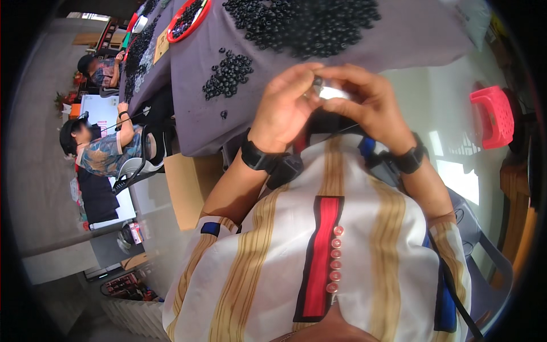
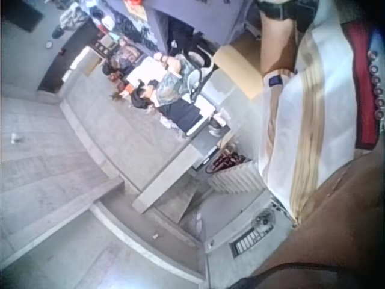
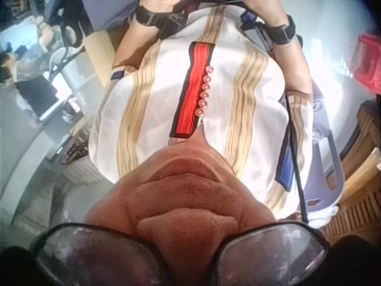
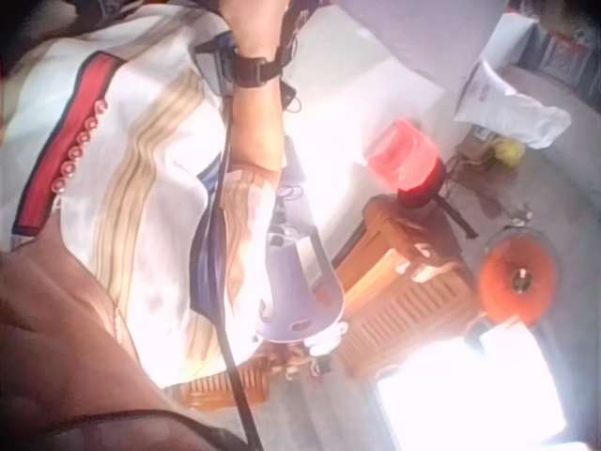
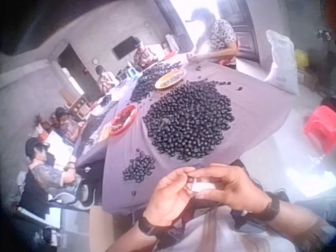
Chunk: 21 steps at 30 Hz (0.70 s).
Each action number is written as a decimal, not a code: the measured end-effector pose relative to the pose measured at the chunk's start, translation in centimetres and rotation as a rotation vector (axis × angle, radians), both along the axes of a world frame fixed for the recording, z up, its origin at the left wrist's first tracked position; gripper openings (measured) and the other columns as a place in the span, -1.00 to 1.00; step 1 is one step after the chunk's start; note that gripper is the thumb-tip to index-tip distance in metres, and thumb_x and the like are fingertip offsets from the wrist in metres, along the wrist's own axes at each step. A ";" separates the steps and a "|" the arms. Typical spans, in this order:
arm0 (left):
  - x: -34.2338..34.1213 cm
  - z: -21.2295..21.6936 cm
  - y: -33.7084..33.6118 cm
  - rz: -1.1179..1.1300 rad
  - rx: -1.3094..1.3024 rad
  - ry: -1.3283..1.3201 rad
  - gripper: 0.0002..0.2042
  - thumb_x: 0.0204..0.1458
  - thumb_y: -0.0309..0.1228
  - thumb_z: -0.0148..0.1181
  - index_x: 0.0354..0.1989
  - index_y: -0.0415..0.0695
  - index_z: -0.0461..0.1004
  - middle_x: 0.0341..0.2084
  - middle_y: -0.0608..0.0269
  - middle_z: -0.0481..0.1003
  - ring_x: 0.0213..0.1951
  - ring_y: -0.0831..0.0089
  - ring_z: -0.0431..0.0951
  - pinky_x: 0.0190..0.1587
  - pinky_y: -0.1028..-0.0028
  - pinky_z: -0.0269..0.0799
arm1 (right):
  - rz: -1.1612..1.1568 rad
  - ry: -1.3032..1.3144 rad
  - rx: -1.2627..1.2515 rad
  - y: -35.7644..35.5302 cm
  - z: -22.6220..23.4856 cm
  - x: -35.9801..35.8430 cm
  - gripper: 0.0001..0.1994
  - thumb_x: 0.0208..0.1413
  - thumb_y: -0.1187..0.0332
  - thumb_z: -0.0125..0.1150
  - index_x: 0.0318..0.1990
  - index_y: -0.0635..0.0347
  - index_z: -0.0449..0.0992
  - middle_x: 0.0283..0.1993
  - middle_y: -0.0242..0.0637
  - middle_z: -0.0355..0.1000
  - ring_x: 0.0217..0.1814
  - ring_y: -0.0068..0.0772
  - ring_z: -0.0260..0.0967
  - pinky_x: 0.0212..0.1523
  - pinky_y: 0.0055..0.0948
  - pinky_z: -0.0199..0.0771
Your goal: Inspecting, cleaning, and sorting small plastic components and pellets on a communal work table.
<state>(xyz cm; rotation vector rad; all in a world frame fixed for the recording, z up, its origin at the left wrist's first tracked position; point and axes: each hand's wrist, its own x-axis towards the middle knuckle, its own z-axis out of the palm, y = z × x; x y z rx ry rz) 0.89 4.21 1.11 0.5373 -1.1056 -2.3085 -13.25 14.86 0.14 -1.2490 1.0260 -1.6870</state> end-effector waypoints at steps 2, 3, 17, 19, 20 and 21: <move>0.0 0.0 0.0 0.008 -0.001 -0.009 -0.77 0.11 -0.45 0.09 -0.09 -0.27 0.43 -0.33 0.24 0.48 -0.38 0.52 0.45 -0.23 0.49 0.44 | 0.008 0.002 0.003 0.1 0.0 0.0 -0.60 -0.02 0.56 0.27 0.03 0.28 0.43 -0.11 -0.34 0.40 -0.04 -0.53 0.35 0.01 -0.55 0.36; 0.0 0.0 0.0 0.004 -0.006 0.000 -0.78 0.11 -0.45 0.09 -0.10 -0.27 0.43 -0.34 0.24 0.48 -0.38 0.52 0.45 -0.24 0.50 0.44 | 0.013 0.008 0.008 0.1 -0.1 -0.1 -0.59 -0.02 0.56 0.27 0.04 0.28 0.42 -0.08 -0.34 0.40 -0.02 -0.52 0.35 0.03 -0.55 0.35; 0.3 -0.3 -0.2 -0.039 0.027 0.053 -0.81 0.09 -0.46 0.13 -0.15 -0.24 0.45 -0.31 0.25 0.49 -0.36 0.53 0.46 -0.23 0.54 0.45 | 0.008 0.020 0.006 0.2 -0.2 -0.4 -0.64 -0.03 0.58 0.26 -0.02 0.30 0.47 -0.22 -0.37 0.37 -0.15 -0.57 0.35 -0.12 -0.60 0.35; 0.3 -0.4 -0.3 -0.041 0.017 0.017 -0.83 0.09 -0.47 0.12 -0.16 -0.25 0.45 -0.29 0.23 0.49 -0.36 0.52 0.47 -0.22 0.52 0.45 | 0.006 0.025 0.001 0.2 -0.4 -0.5 -0.66 -0.04 0.58 0.27 -0.03 0.30 0.49 -0.25 -0.38 0.36 -0.18 -0.58 0.34 -0.16 -0.61 0.35; 0.3 -0.5 -0.3 -0.030 0.016 0.016 -0.83 0.09 -0.47 0.12 -0.16 -0.25 0.45 -0.29 0.23 0.49 -0.36 0.52 0.47 -0.22 0.52 0.45 | -0.011 0.045 0.015 0.1 -0.4 -0.4 -0.68 -0.04 0.60 0.25 -0.06 0.31 0.50 -0.28 -0.38 0.35 -0.20 -0.58 0.33 -0.18 -0.61 0.34; 0.3 -0.5 -0.4 -0.049 0.053 0.022 -0.83 0.09 -0.48 0.11 -0.17 -0.25 0.45 -0.30 0.22 0.49 -0.35 0.51 0.47 -0.22 0.51 0.46 | -0.028 0.063 0.026 -0.1 -0.5 -0.4 -0.71 -0.03 0.61 0.24 -0.09 0.32 0.51 -0.30 -0.38 0.34 -0.23 -0.57 0.32 -0.20 -0.61 0.33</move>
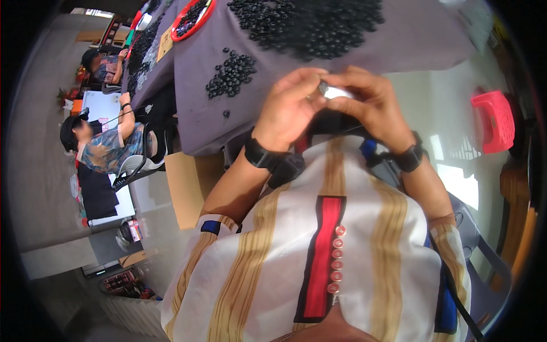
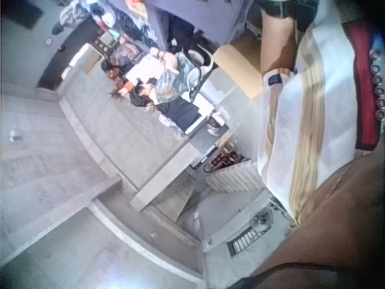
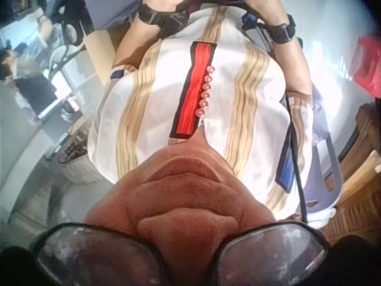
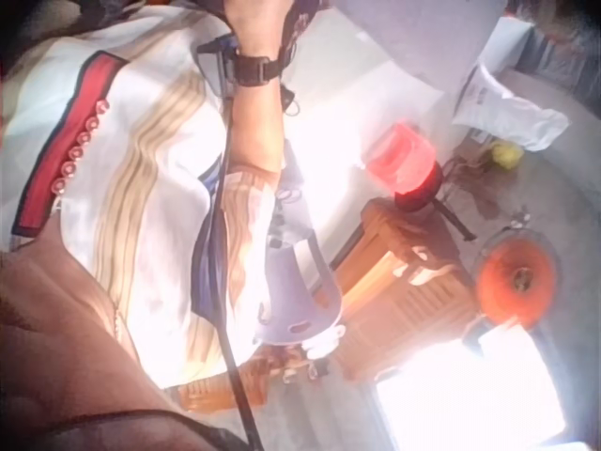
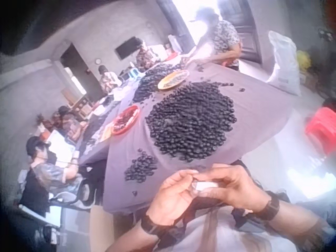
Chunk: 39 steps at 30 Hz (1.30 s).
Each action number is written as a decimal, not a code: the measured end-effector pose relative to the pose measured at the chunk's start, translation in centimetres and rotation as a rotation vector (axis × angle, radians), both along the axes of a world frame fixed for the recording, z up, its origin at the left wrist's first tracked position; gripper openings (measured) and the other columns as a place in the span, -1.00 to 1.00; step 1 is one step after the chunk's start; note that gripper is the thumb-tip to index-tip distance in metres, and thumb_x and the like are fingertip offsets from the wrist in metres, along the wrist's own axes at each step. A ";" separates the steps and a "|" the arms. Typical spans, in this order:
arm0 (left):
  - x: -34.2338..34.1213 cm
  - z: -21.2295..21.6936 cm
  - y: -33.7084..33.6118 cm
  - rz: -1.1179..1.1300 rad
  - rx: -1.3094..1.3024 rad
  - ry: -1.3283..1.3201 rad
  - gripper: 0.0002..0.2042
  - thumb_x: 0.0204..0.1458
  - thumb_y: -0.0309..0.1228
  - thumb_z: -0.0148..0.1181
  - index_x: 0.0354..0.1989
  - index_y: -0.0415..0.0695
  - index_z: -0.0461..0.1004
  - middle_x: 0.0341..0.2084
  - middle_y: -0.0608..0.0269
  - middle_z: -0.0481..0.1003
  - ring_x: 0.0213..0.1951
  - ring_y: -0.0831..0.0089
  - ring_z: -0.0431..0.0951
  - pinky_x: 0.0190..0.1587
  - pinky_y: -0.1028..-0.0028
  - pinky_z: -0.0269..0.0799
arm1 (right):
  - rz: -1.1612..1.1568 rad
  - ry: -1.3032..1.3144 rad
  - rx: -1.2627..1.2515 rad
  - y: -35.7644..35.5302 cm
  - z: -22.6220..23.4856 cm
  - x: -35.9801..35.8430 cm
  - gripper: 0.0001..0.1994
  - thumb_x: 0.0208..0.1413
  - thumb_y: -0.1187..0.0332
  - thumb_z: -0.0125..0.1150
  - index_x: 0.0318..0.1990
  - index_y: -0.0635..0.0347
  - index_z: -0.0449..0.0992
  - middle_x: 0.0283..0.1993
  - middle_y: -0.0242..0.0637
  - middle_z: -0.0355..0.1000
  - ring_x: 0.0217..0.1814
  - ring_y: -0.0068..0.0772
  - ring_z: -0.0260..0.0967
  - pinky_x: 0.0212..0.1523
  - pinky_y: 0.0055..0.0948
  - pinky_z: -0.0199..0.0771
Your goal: Inspecting, cleaning, and sorting small plastic components and pellets on a communal work table.
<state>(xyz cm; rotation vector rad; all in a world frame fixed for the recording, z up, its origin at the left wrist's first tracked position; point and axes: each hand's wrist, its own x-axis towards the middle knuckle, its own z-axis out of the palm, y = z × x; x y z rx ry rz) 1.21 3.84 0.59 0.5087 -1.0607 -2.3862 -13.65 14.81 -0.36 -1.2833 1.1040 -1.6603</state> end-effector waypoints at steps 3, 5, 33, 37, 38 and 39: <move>0.2 -0.1 0.0 -0.017 0.032 0.008 -0.84 0.10 -0.49 0.09 -0.18 -0.26 0.46 -0.31 0.21 0.49 -0.34 0.51 0.47 -0.21 0.49 0.46 | -0.032 0.007 0.011 -0.5 0.0 0.2 -0.76 -0.03 0.59 0.25 -0.15 0.31 0.55 -0.33 -0.35 0.39 -0.27 -0.57 0.39 -0.23 -0.59 0.37; 0.8 -0.2 -0.2 -0.021 0.038 0.011 -0.84 0.10 -0.49 0.08 -0.18 -0.27 0.46 -0.31 0.20 0.49 -0.34 0.50 0.47 -0.20 0.48 0.46 | -0.006 0.054 -0.015 -0.5 0.0 0.2 -0.76 -0.01 0.59 0.23 -0.13 0.31 0.53 -0.32 -0.35 0.38 -0.27 -0.57 0.38 -0.22 -0.61 0.36; -1.6 -2.1 -12.8 0.103 -1.819 -0.983 -0.84 -0.14 -0.48 0.24 -0.35 -0.23 0.51 -0.46 0.13 0.50 -0.40 0.27 0.52 -0.29 0.38 0.41 | -0.175 -0.094 0.254 -0.8 -1.3 -0.8 -0.78 0.10 0.39 0.18 -0.12 0.25 0.51 -0.33 -0.47 0.44 -0.38 -0.75 0.26 -0.39 -0.72 0.25; -0.8 -1.7 -11.7 0.174 -1.751 -0.953 -0.84 -0.11 -0.49 0.23 -0.33 -0.23 0.49 -0.42 0.11 0.52 -0.41 0.33 0.53 -0.30 0.45 0.42 | -0.175 -0.074 0.259 -0.9 -1.6 -1.0 -0.78 0.09 0.41 0.19 -0.11 0.26 0.51 -0.33 -0.47 0.45 -0.37 -0.75 0.27 -0.40 -0.73 0.25; -0.4 -1.5 -11.2 0.193 -1.650 -0.942 -0.85 -0.07 -0.49 0.22 -0.31 -0.23 0.49 -0.41 0.13 0.54 -0.42 0.38 0.53 -0.30 0.49 0.42 | -0.185 -0.061 0.268 -0.8 -1.6 -1.0 -0.78 0.09 0.41 0.19 -0.11 0.26 0.50 -0.32 -0.47 0.45 -0.37 -0.75 0.27 -0.41 -0.73 0.25; 0.0 -1.2 -10.6 0.190 -1.649 -0.942 -0.85 -0.07 -0.49 0.22 -0.31 -0.23 0.49 -0.41 0.13 0.54 -0.42 0.38 0.53 -0.30 0.49 0.42 | -0.186 -0.062 0.271 -0.8 -1.6 -1.0 -0.78 0.09 0.41 0.19 -0.11 0.26 0.50 -0.32 -0.47 0.45 -0.37 -0.75 0.27 -0.41 -0.73 0.25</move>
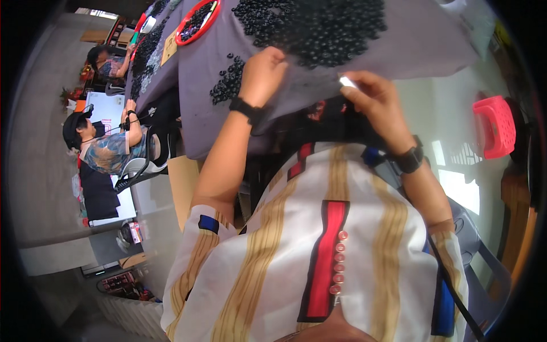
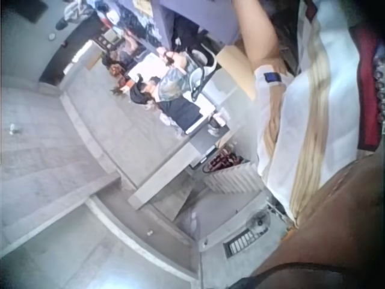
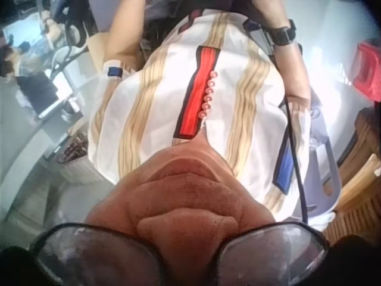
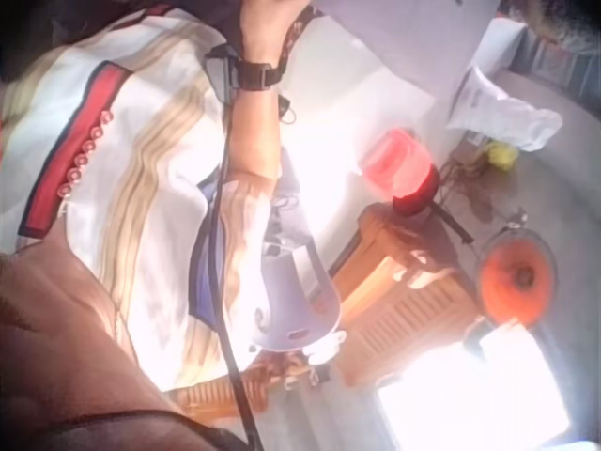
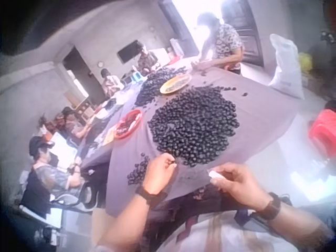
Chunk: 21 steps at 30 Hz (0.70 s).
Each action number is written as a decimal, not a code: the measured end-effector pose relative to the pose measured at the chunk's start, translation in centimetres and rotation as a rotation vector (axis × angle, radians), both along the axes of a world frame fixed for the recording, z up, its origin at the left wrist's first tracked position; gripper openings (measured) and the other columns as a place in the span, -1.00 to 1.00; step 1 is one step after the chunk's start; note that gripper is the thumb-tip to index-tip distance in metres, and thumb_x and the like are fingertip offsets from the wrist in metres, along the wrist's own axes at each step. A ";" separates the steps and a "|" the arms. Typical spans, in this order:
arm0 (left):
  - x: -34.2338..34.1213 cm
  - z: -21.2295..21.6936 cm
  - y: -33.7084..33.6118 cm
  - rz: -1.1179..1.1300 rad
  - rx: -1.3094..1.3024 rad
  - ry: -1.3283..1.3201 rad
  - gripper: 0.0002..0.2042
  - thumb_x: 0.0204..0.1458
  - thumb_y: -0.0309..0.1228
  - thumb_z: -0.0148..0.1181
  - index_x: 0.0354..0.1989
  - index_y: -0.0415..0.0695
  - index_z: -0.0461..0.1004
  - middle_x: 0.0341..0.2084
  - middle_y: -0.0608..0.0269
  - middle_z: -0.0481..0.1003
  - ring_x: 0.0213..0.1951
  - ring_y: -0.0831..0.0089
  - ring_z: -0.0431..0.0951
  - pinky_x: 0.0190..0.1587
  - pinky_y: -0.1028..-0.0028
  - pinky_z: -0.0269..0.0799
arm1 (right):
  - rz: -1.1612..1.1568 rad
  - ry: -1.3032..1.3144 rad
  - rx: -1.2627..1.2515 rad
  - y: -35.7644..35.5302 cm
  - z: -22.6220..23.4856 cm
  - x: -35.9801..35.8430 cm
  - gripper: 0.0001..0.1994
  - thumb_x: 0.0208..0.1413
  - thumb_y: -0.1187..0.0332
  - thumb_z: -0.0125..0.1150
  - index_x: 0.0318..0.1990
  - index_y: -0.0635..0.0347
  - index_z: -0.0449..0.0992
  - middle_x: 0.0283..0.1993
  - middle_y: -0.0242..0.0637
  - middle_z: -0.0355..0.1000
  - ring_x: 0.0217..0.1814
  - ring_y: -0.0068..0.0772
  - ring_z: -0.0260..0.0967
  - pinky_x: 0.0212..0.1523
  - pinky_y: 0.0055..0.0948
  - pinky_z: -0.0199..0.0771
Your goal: Inspecting, cleaning, and sorting small plastic components and pellets on a communal work table.
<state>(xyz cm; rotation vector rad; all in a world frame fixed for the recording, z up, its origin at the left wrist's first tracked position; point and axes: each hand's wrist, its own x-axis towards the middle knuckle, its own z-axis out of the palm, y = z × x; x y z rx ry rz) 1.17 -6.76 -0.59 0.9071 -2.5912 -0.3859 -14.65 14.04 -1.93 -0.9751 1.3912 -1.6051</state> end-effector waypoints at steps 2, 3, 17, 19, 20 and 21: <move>0.8 0.7 1.3 -0.031 0.691 0.385 -0.86 0.01 -0.50 0.18 -0.25 -0.24 0.48 -0.41 0.23 0.53 -0.42 0.49 0.51 -0.27 0.55 0.44 | 0.016 -0.008 0.016 0.0 0.1 0.1 -0.78 0.10 0.42 0.18 -0.10 0.25 0.50 -0.32 -0.47 0.45 -0.35 -0.74 0.29 -0.40 -0.72 0.26; 1.4 1.0 2.4 -0.102 0.930 0.511 -0.84 0.10 -0.49 0.08 -0.18 -0.26 0.45 -0.39 0.28 0.51 -0.39 0.54 0.49 -0.24 0.53 0.46 | 0.018 -0.020 0.033 0.0 0.1 0.2 -0.78 0.10 0.42 0.18 -0.10 0.25 0.50 -0.32 -0.47 0.45 -0.35 -0.74 0.29 -0.40 -0.72 0.26; 0.1 0.6 8.6 -0.133 1.705 0.877 -0.81 0.13 -0.43 0.05 -0.16 -0.27 0.45 -0.37 0.22 0.49 -0.42 0.50 0.44 -0.33 0.45 0.45 | 0.144 -0.030 -0.185 0.6 1.2 1.0 -0.59 0.00 0.60 0.21 0.07 0.21 0.39 -0.24 -0.47 0.28 -0.15 -0.63 0.32 -0.08 -0.63 0.36; 0.1 0.6 8.8 -0.143 1.693 0.865 -0.82 0.13 -0.43 0.05 -0.16 -0.26 0.45 -0.38 0.22 0.49 -0.43 0.51 0.44 -0.35 0.46 0.45 | 0.145 -0.042 -0.193 0.6 1.2 1.0 -0.59 0.00 0.60 0.21 0.06 0.21 0.39 -0.24 -0.47 0.28 -0.15 -0.63 0.33 -0.07 -0.63 0.36; 0.0 0.6 8.9 -0.132 1.673 0.857 -0.82 0.13 -0.43 0.06 -0.17 -0.26 0.45 -0.39 0.23 0.49 -0.44 0.51 0.45 -0.37 0.48 0.45 | 0.150 -0.048 -0.188 0.6 1.2 1.0 -0.59 0.00 0.60 0.21 0.06 0.22 0.39 -0.24 -0.46 0.29 -0.15 -0.63 0.33 -0.07 -0.63 0.36; 0.0 0.7 9.0 -0.132 1.675 0.856 -0.82 0.13 -0.43 0.06 -0.17 -0.26 0.45 -0.39 0.23 0.49 -0.44 0.51 0.45 -0.37 0.48 0.45 | 0.149 -0.048 -0.188 0.6 1.2 1.1 -0.59 0.00 0.60 0.21 0.06 0.22 0.39 -0.24 -0.46 0.29 -0.15 -0.63 0.33 -0.07 -0.63 0.36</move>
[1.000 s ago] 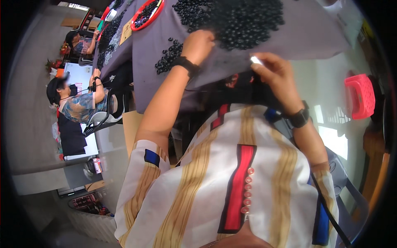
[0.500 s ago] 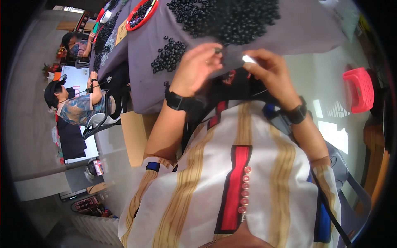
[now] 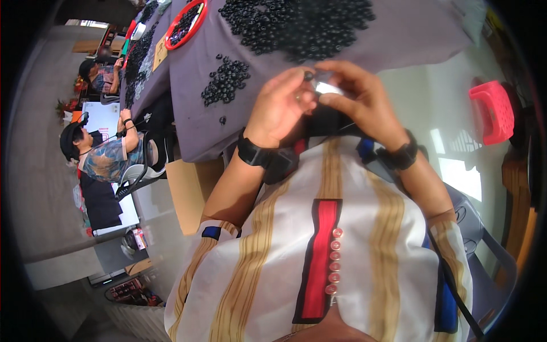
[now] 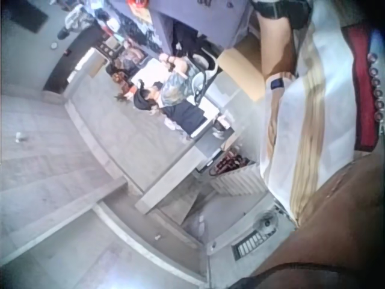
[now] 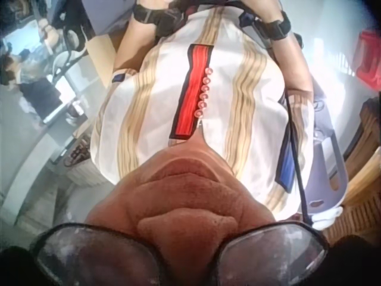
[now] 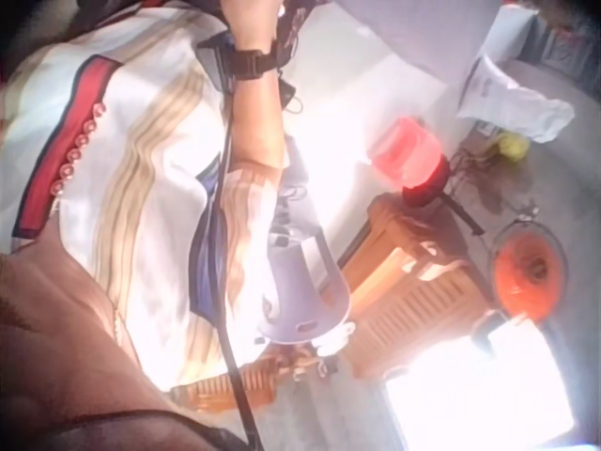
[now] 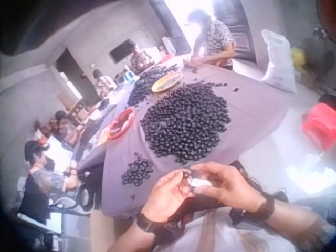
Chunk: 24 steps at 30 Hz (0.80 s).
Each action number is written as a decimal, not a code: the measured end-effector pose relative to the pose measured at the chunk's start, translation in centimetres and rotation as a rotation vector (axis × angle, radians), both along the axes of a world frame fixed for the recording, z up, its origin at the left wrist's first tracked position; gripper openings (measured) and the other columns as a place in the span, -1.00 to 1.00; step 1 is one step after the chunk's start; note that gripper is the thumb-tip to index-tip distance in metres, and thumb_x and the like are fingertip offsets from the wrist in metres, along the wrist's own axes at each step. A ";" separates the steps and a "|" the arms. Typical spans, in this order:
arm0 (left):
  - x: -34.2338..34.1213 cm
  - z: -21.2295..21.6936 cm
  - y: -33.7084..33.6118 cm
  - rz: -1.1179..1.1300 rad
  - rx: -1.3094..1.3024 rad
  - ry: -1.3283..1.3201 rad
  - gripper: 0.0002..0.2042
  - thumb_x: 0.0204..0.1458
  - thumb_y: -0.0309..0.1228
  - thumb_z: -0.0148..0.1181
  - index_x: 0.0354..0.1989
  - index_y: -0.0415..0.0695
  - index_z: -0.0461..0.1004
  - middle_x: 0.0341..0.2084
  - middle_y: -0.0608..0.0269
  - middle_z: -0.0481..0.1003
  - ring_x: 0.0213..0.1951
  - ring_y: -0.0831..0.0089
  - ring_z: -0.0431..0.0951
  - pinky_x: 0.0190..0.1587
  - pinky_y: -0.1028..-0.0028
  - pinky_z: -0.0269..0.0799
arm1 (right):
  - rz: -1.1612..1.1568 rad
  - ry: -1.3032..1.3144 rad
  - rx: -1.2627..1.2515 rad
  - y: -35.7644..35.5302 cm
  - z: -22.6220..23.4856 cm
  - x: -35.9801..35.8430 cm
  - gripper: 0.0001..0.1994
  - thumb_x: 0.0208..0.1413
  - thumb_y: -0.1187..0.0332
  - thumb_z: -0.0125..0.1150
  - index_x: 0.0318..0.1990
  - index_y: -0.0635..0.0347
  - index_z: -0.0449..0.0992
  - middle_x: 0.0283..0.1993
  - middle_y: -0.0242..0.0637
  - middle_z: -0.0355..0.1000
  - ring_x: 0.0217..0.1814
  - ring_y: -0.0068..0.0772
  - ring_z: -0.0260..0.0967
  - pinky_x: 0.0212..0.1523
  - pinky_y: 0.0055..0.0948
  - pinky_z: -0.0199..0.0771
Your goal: Inspecting, cleaning, and sorting small plastic components and pellets on a communal work table.
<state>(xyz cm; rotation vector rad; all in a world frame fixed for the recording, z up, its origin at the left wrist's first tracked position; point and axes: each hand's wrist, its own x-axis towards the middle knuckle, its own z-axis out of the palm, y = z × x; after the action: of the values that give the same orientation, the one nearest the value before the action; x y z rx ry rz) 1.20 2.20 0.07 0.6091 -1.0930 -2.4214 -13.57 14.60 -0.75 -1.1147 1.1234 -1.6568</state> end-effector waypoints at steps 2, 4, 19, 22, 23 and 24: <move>0.0 0.1 0.1 0.007 -0.013 0.027 -0.83 0.13 -0.44 0.05 -0.18 -0.25 0.45 -0.40 0.23 0.49 -0.45 0.52 0.45 -0.39 0.48 0.45 | 0.021 -0.036 -0.005 0.0 0.0 0.0 -0.58 0.00 0.60 0.22 0.07 0.22 0.39 -0.24 -0.46 0.29 -0.14 -0.62 0.33 -0.07 -0.63 0.36; 0.0 0.3 0.2 0.020 -0.010 0.024 -0.84 0.13 -0.44 0.05 -0.19 -0.25 0.45 -0.41 0.23 0.49 -0.45 0.52 0.45 -0.39 0.48 0.45 | 0.025 -0.018 -0.003 0.0 0.0 0.1 -0.59 0.00 0.60 0.22 0.06 0.23 0.39 -0.23 -0.46 0.30 -0.14 -0.62 0.33 -0.06 -0.62 0.36; -0.1 0.2 1.0 0.032 -0.143 -0.013 -0.81 0.10 -0.49 0.08 -0.14 -0.27 0.46 -0.40 0.22 0.50 -0.44 0.53 0.47 -0.35 0.50 0.46 | 0.018 -0.015 -0.042 -0.2 -0.4 -0.2 -0.72 0.03 0.61 0.18 -0.06 0.32 0.40 -0.12 -0.30 0.43 -0.08 -0.53 0.40 0.01 -0.54 0.39; 0.0 0.4 0.8 0.062 -0.140 -0.002 -0.81 0.09 -0.51 0.09 -0.13 -0.27 0.47 -0.38 0.22 0.51 -0.43 0.54 0.48 -0.33 0.52 0.45 | 0.041 0.002 -0.008 0.1 -0.1 -0.2 -0.70 0.01 0.61 0.20 -0.06 0.30 0.40 -0.13 -0.31 0.43 -0.09 -0.52 0.41 0.00 -0.55 0.39; 0.0 0.4 0.6 0.081 -0.146 -0.005 -0.81 0.09 -0.52 0.09 -0.14 -0.27 0.48 -0.37 0.21 0.51 -0.42 0.55 0.47 -0.32 0.53 0.44 | 0.059 0.007 0.006 0.1 -0.1 -0.2 -0.68 0.01 0.61 0.20 -0.04 0.30 0.39 -0.14 -0.31 0.42 -0.09 -0.51 0.41 0.00 -0.55 0.39; 0.0 0.4 0.6 0.081 -0.146 -0.002 -0.81 0.09 -0.52 0.09 -0.14 -0.27 0.48 -0.37 0.21 0.51 -0.42 0.55 0.47 -0.32 0.53 0.44 | 0.061 0.010 0.025 0.0 -0.1 -0.1 -0.68 0.01 0.61 0.20 -0.04 0.30 0.39 -0.14 -0.31 0.42 -0.09 -0.51 0.41 0.00 -0.55 0.39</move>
<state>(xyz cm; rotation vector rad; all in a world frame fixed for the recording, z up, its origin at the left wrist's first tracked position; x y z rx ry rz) 1.24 2.77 0.50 0.5963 -1.2092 -2.2494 -13.69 14.65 -0.80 -1.1319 1.1028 -1.5874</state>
